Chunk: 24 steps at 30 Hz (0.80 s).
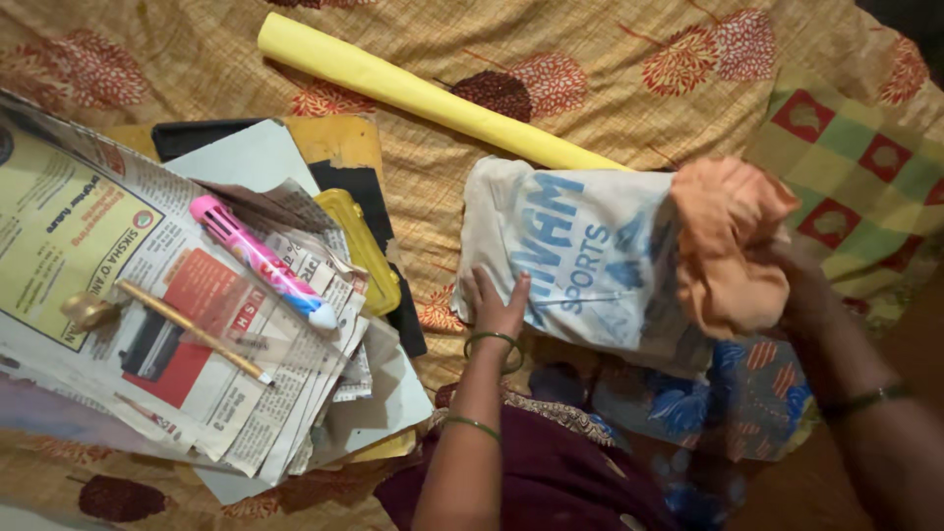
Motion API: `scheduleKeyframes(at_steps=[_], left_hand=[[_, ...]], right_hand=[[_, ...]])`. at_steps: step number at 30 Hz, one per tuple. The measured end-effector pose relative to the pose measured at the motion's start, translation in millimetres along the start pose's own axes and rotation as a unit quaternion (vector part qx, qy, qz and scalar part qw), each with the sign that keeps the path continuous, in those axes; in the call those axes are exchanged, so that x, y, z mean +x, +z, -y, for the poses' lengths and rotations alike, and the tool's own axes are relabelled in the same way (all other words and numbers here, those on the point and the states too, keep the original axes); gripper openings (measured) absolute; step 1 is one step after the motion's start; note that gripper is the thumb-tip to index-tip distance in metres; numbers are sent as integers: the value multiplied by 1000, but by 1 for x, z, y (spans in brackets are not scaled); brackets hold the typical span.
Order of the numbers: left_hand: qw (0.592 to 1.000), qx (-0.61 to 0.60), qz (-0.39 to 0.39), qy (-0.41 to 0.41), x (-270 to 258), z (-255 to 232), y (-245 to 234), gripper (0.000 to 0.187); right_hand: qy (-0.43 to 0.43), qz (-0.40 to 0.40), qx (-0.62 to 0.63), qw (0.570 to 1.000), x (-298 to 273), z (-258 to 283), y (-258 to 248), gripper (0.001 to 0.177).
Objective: The person clears a wooden shelf by moving various items, including a yellow tube, a blue box, a pink marker, and newspapers, onto a nearby bed. They then use a cloth to wipe the shelf surfaces and the items on the bed before placing a white sack back onto the shelf.
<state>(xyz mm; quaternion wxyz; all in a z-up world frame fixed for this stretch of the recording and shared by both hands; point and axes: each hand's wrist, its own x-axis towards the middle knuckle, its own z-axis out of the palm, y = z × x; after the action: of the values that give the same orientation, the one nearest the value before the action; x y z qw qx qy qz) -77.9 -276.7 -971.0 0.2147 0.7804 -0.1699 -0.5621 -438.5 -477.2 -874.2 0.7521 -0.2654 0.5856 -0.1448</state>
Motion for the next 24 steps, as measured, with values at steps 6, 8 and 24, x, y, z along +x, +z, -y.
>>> scheduleKeyframes(at_steps=[6, 8, 24], left_hand=[[999, 19, -22, -44, -33, -40, -12, 106], [997, 33, -74, 6, -43, -69, -29, 104], [987, 160, 12, 11, -128, -183, -89, 146]], right_hand=[[-58, 28, -68, 996, -52, -31, 20, 69], [-87, 49, -113, 989, -75, -38, 32, 74], [-273, 277, -498, 775, -199, -53, 171, 58]])
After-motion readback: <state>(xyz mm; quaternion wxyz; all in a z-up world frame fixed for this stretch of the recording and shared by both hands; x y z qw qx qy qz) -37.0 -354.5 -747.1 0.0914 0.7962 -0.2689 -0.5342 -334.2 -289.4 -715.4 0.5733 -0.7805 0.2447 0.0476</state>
